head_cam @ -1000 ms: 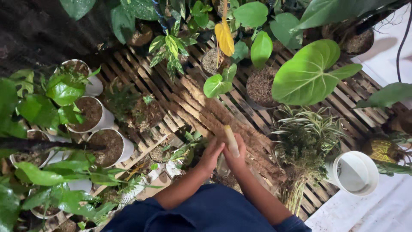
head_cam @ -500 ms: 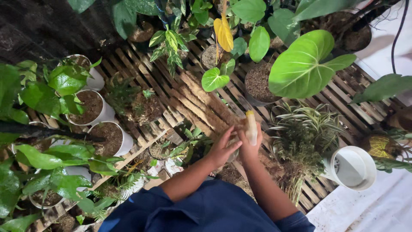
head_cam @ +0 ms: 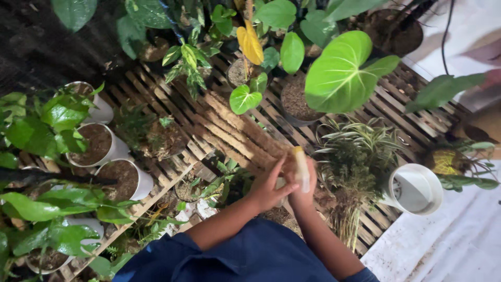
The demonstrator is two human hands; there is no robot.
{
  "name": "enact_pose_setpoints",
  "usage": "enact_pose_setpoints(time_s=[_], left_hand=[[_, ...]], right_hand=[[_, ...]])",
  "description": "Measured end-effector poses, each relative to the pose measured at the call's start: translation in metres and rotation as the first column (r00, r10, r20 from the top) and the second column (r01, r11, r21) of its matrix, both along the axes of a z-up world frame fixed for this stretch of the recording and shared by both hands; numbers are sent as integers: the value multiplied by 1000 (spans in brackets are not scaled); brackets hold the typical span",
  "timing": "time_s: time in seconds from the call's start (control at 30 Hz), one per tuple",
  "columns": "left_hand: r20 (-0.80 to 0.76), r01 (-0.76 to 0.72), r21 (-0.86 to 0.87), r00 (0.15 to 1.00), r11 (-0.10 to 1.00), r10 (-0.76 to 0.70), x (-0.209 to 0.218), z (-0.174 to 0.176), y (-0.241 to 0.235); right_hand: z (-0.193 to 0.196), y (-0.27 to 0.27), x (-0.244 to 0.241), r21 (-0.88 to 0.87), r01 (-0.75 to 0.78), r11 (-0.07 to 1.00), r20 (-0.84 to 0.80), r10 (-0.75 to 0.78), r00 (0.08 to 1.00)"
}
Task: The person uses a spray bottle to mist water onto various potted plants arranged on wooden shelves. They move along the shelving unit, spraying leaves and soil of multiple plants in sequence.
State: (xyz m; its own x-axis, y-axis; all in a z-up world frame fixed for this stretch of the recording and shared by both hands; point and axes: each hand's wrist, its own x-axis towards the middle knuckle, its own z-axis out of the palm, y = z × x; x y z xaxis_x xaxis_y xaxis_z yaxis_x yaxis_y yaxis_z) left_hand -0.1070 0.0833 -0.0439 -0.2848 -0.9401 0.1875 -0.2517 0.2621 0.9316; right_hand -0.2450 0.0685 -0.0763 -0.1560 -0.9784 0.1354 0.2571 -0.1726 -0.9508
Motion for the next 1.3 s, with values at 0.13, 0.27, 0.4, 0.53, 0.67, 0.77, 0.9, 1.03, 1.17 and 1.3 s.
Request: enact_pose_setpoints(time_s=[0.13, 0.27, 0.4, 0.53, 0.67, 0.77, 0.9, 1.03, 1.17, 1.3], left_hand=[[165, 137, -1, 977, 991, -134, -22, 17, -10], [148, 199, -178, 974, 964, -174, -47, 35, -12], [175, 260, -174, 957, 950, -230, -56, 56, -9], [135, 228, -269, 971, 936, -198, -58, 75, -5], [163, 202, -247, 973, 948, -164, -55, 81, 0], [203, 178, -275, 971, 945, -124, -50, 80, 5], [194, 108, -316, 980, 943, -47, -38, 78, 10], [196, 22, -315, 980, 949, 42, -25, 78, 6], [192, -20, -329, 977, 944, 88, -17, 78, -1], [214, -26, -284, 973, 958, 90, -12, 77, -1]], right_hand=[[37, 1, -30, 52, 134, 990, -120, -127, 985], [66, 9, -51, -29, 292, 956, -331, -285, 899], [87, 18, -58, -69, 339, 938, -378, -339, 862], [100, 17, -60, -151, 336, 930, -363, -368, 856], [97, 20, -60, -137, 325, 936, -434, -352, 829], [85, 22, -54, -67, 360, 931, -575, -331, 749], [65, 19, -43, -90, 249, 964, -501, -260, 826], [50, 1, -26, -188, 141, 972, -347, -200, 916], [45, -13, -14, -122, 140, 983, -270, -168, 948], [47, -11, -4, -53, 167, 985, -272, -175, 946]])
